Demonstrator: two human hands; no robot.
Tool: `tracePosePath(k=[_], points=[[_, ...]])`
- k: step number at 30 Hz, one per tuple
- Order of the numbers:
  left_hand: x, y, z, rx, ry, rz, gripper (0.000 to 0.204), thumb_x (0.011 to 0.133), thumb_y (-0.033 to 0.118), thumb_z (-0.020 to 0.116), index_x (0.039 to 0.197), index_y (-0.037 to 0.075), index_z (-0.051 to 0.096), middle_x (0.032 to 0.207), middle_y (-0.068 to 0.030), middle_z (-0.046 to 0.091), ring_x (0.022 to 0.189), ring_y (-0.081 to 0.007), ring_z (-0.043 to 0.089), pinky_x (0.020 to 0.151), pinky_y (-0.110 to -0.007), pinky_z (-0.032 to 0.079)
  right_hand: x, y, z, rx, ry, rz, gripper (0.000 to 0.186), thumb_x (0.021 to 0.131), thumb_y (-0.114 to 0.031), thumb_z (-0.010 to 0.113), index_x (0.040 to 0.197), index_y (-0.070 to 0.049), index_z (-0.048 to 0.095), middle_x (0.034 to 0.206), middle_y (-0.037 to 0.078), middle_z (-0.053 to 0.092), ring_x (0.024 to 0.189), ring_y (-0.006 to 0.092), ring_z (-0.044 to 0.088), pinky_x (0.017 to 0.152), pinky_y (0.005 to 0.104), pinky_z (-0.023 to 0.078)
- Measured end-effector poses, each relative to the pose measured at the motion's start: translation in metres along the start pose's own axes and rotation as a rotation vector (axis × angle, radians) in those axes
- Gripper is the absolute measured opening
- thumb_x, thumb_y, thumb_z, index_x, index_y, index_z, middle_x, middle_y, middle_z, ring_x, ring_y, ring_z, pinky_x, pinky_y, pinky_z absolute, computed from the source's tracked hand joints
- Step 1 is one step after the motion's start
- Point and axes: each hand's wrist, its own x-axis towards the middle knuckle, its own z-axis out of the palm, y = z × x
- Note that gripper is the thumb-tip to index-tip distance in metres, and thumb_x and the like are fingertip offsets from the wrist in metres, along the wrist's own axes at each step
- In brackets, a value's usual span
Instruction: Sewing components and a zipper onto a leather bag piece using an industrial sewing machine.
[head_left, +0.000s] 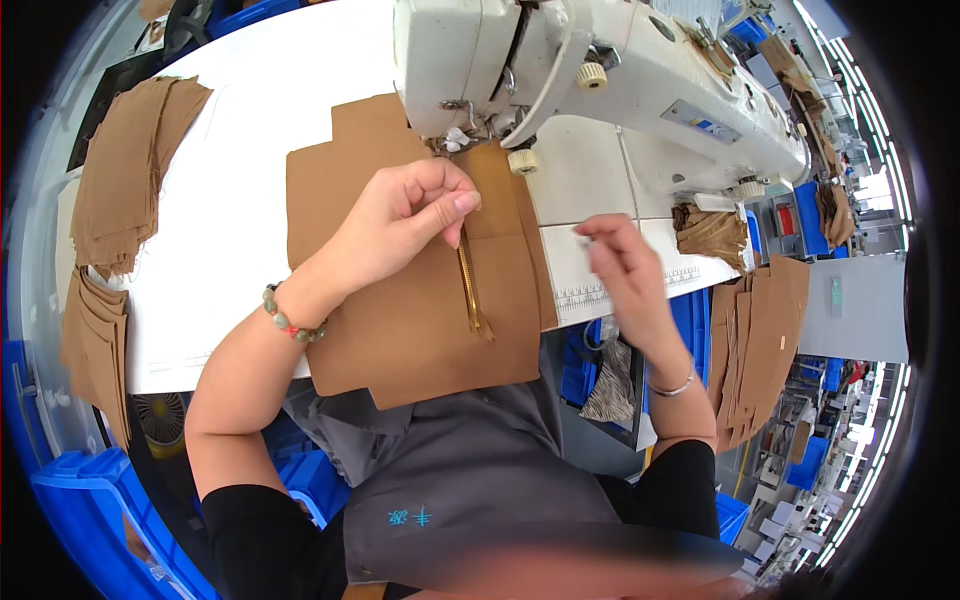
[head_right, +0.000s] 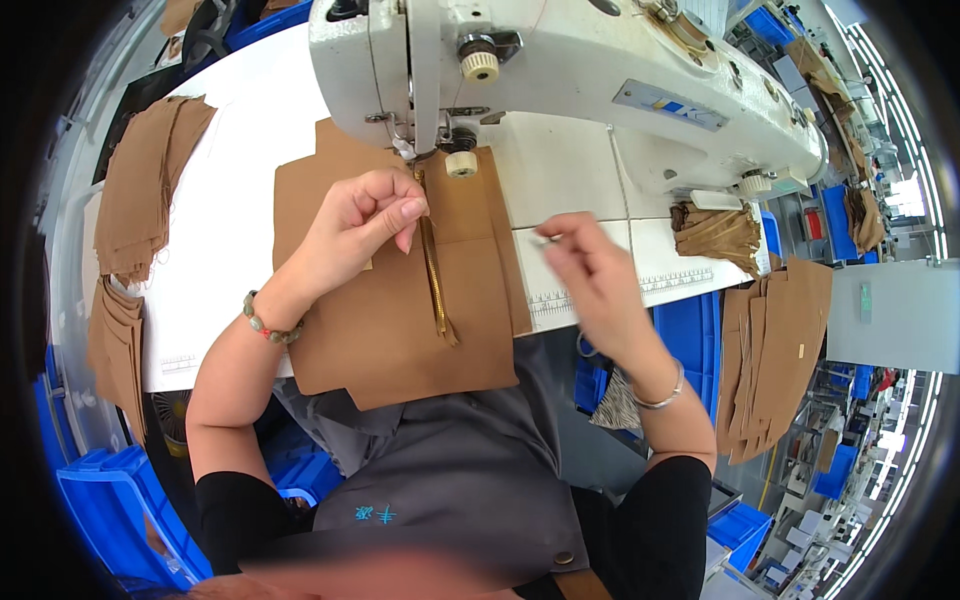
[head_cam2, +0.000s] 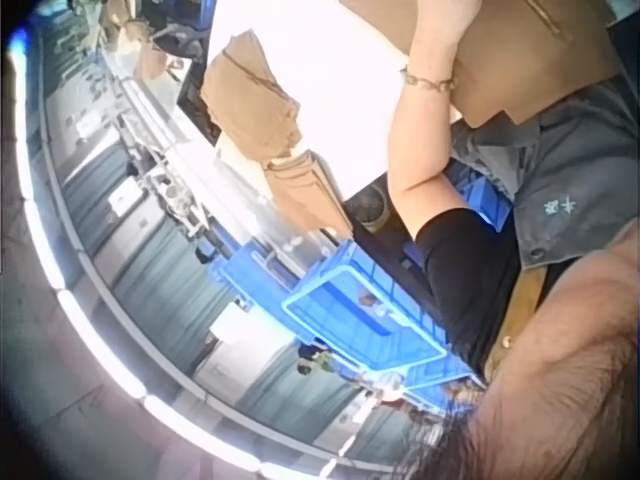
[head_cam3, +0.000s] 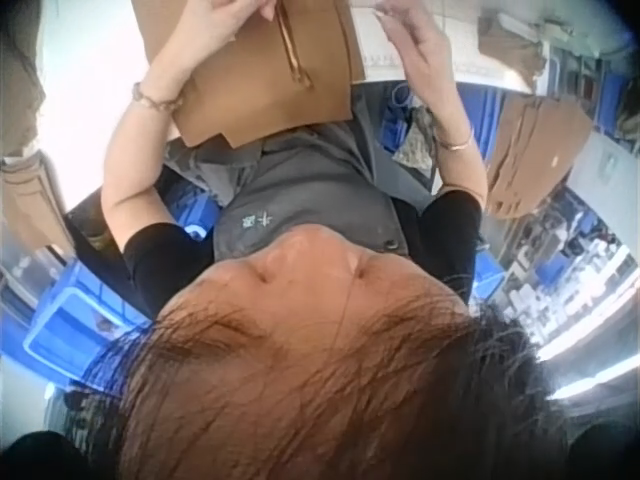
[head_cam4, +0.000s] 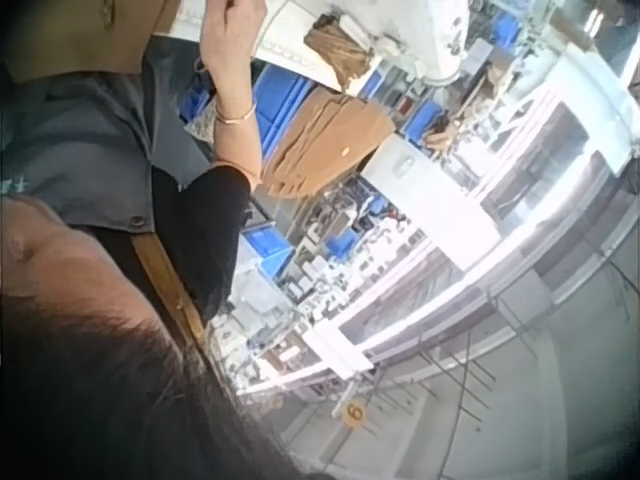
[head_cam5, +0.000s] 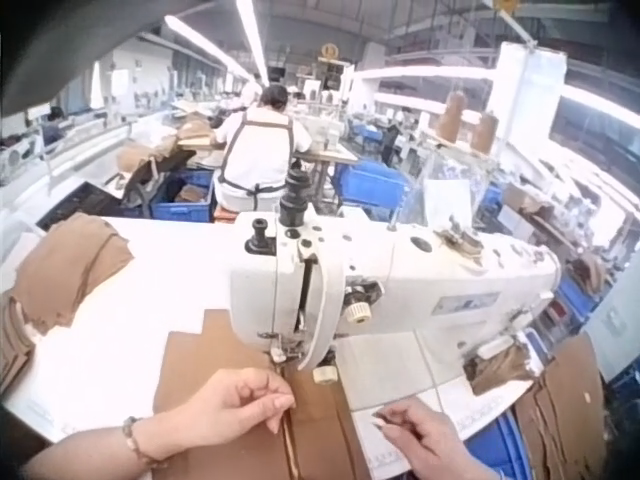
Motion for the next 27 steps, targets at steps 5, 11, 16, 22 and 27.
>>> tracePosePath(k=[5, 11, 16, 22, 27], points=[[0.001, -0.003, 0.000, -0.042, 0.053, 0.007, 0.020, 0.107, 0.019, 0.058, 0.101, 0.001, 0.065, 0.075, 0.0023, 0.060, 0.072, -0.0048, 0.056, 0.072, -0.021, 0.045, 0.019, -0.009, 0.044, 0.000, -0.044, -0.196, 0.024, 0.096, -0.009, 0.070, 0.116, 0.000, 0.061, 0.091, 0.009, 0.065, 0.081, 0.0143, 0.064, 0.075, 0.0287, 0.053], [0.002, -0.003, -0.002, -0.032, 0.002, -0.015, 0.021, 0.107, 0.020, 0.058, 0.104, 0.001, 0.065, 0.075, 0.0028, 0.061, 0.072, -0.0041, 0.055, 0.071, -0.020, 0.045, 0.029, -0.012, 0.066, -0.140, 0.073, -0.327, 0.026, 0.092, -0.011, 0.075, 0.113, -0.002, 0.063, 0.092, 0.010, 0.069, 0.075, 0.0185, 0.068, 0.067, 0.0305, 0.056], [0.002, -0.007, -0.001, -0.059, 0.012, 0.014, 0.021, 0.106, 0.020, 0.059, 0.102, 0.001, 0.066, 0.075, 0.0034, 0.062, 0.070, -0.0020, 0.051, 0.064, -0.020, 0.040, 0.034, -0.016, 0.075, -0.160, 0.102, -0.388, 0.021, 0.091, -0.011, 0.076, 0.108, -0.003, 0.067, 0.082, 0.008, 0.070, 0.065, 0.0158, 0.065, 0.062, 0.0281, 0.054], [0.004, -0.004, -0.001, -0.050, -0.006, -0.007, 0.019, 0.106, 0.019, 0.059, 0.103, 0.000, 0.065, 0.077, 0.0025, 0.062, 0.072, -0.0028, 0.055, 0.067, -0.020, 0.043, 0.032, 0.002, 0.069, 0.010, 0.250, -0.399, 0.014, 0.094, -0.008, 0.074, 0.104, -0.001, 0.067, 0.081, 0.006, 0.068, 0.066, 0.0097, 0.060, 0.062, 0.0229, 0.049], [0.001, -0.001, 0.000, -0.021, 0.020, -0.015, 0.019, 0.106, 0.018, 0.059, 0.102, 0.000, 0.065, 0.075, 0.0029, 0.062, 0.070, -0.0026, 0.054, 0.065, -0.020, 0.043, 0.035, -0.011, 0.068, -0.061, 0.142, -0.327, 0.013, 0.092, -0.007, 0.074, 0.101, -0.001, 0.066, 0.079, 0.005, 0.065, 0.066, 0.0109, 0.057, 0.060, 0.0249, 0.047]])
